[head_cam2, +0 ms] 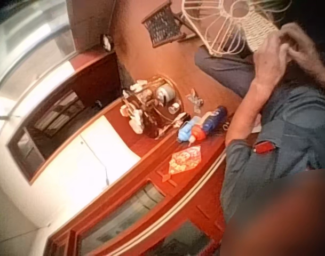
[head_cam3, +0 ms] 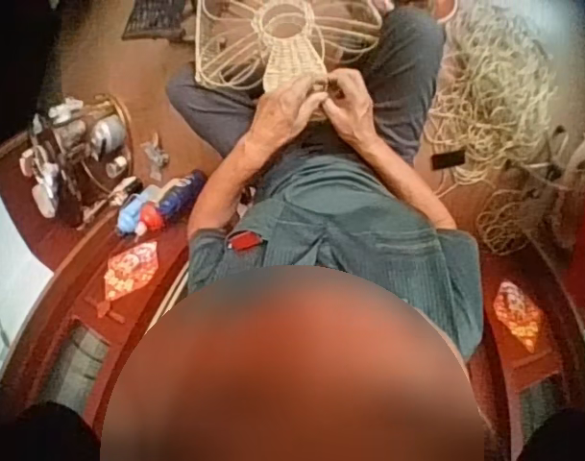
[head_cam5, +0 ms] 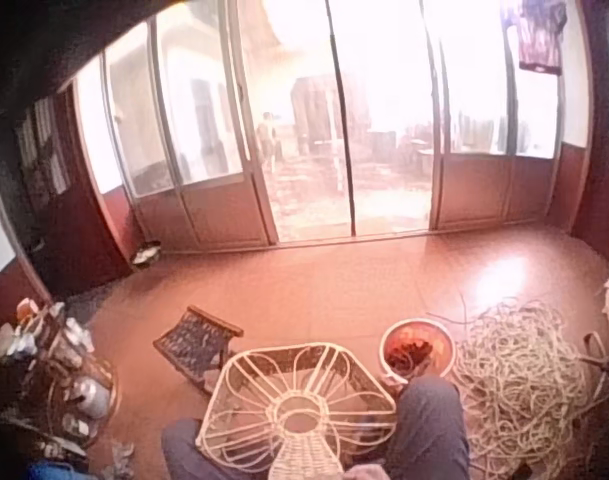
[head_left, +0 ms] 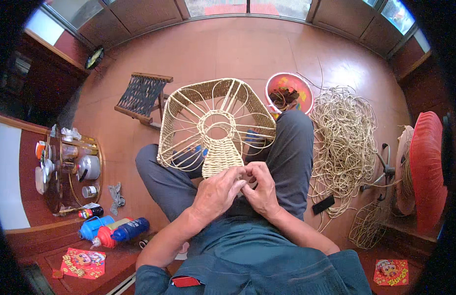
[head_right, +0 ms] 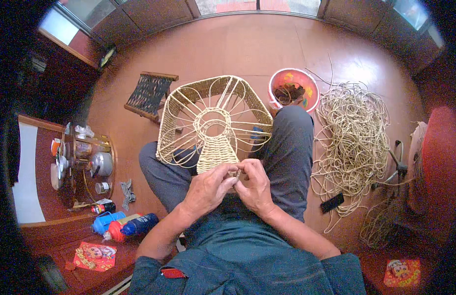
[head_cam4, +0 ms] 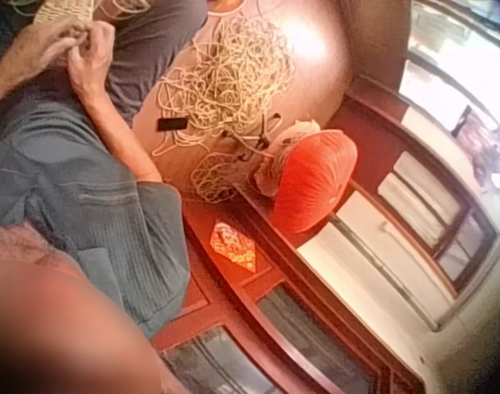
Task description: Weaving a traditional straw fan or basket-like object.
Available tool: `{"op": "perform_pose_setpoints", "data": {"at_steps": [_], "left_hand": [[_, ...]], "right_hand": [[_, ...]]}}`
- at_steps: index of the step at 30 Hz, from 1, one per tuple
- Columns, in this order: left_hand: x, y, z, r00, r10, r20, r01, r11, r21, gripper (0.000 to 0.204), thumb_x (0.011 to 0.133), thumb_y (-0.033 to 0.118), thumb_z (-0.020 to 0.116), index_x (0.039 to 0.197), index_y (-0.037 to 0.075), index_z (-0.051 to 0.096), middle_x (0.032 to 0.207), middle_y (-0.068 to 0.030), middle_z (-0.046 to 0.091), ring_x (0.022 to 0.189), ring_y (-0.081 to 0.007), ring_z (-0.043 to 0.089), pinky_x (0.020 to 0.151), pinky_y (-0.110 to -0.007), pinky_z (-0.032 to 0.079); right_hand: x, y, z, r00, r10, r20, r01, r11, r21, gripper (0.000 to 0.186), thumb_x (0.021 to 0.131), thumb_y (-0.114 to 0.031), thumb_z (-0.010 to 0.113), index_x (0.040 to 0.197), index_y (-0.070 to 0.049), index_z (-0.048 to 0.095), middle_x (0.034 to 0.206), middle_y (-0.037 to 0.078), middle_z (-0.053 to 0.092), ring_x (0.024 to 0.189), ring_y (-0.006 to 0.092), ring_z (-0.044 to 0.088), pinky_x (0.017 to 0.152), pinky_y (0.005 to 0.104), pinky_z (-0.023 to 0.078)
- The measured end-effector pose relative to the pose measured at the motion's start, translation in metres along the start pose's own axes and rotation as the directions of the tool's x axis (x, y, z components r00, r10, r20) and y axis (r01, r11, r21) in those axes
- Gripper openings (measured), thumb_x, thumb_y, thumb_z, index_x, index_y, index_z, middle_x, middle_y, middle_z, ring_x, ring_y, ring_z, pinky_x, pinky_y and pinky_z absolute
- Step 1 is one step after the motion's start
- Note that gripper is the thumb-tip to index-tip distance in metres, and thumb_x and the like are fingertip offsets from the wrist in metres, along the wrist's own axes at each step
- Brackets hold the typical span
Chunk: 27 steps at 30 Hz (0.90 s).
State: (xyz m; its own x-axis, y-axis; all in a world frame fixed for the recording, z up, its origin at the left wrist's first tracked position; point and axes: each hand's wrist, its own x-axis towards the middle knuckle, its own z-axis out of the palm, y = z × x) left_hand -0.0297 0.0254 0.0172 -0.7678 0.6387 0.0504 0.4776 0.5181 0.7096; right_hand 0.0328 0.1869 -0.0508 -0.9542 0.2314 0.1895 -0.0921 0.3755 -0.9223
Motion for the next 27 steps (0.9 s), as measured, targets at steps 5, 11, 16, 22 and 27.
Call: {"op": "perform_pose_setpoints", "data": {"at_steps": [5,11,16,22,27], "left_hand": [[-0.010,-0.002,-0.007,1.000,-0.007,-0.013,0.007,0.999,-0.039,0.031,0.096,0.021,0.076,0.124,0.010,0.069,0.090,-0.0136,0.073,0.077,-0.0326,0.073,0.076,-0.041,0.058],[-0.023,0.025,-0.073,0.994,-0.108,-0.018,0.107,0.993,-0.040,0.018,0.092,0.018,0.078,0.110,0.014,0.078,0.087,-0.0043,0.072,0.078,-0.0214,0.064,0.086,-0.039,0.045],[-0.043,0.011,-0.113,0.919,-0.368,-0.141,0.165,0.684,-0.711,0.010,0.101,0.017,0.074,0.103,0.008,0.070,0.080,0.0025,0.063,0.065,-0.0054,0.054,0.063,-0.021,0.043],[-0.048,-0.030,-0.160,0.827,-0.426,-0.366,-0.037,0.608,-0.793,0.017,0.110,0.023,0.064,0.110,0.006,0.064,0.071,0.0063,0.051,0.052,-0.0002,0.035,0.046,-0.019,0.027],[-0.040,-0.033,-0.135,0.873,-0.439,-0.211,0.087,0.567,-0.819,0.015,0.110,0.021,0.062,0.110,0.006,0.065,0.074,0.0065,0.053,0.055,0.0000,0.038,0.049,-0.019,0.026]], "right_hand": [[0.002,-0.007,-0.002,1.000,-0.022,0.013,0.023,0.996,-0.084,0.032,0.078,-0.002,0.077,0.109,-0.004,0.070,0.110,0.010,0.063,0.103,0.0263,0.063,0.087,0.0375,0.053],[0.008,-0.044,-0.006,0.923,-0.351,0.158,0.380,0.896,-0.229,0.034,0.076,-0.011,0.083,0.108,-0.009,0.073,0.106,0.010,0.067,0.100,0.0298,0.065,0.086,0.0393,0.051],[0.009,-0.065,-0.028,0.948,-0.074,0.309,0.002,0.974,0.228,0.030,0.086,-0.014,0.084,0.113,-0.007,0.072,0.089,0.000,0.063,0.073,0.0115,0.058,0.070,0.0281,0.045],[0.040,-0.041,-0.097,0.936,0.331,0.122,-0.323,0.666,0.672,0.023,0.097,-0.011,0.072,0.119,-0.006,0.067,0.082,-0.005,0.060,0.064,0.0044,0.055,0.058,0.0228,0.045],[0.054,-0.006,-0.146,0.920,0.360,0.153,-0.367,0.660,0.655,0.024,0.103,-0.017,0.069,0.124,-0.005,0.067,0.079,-0.003,0.062,0.062,0.0065,0.057,0.058,0.0253,0.048]]}}
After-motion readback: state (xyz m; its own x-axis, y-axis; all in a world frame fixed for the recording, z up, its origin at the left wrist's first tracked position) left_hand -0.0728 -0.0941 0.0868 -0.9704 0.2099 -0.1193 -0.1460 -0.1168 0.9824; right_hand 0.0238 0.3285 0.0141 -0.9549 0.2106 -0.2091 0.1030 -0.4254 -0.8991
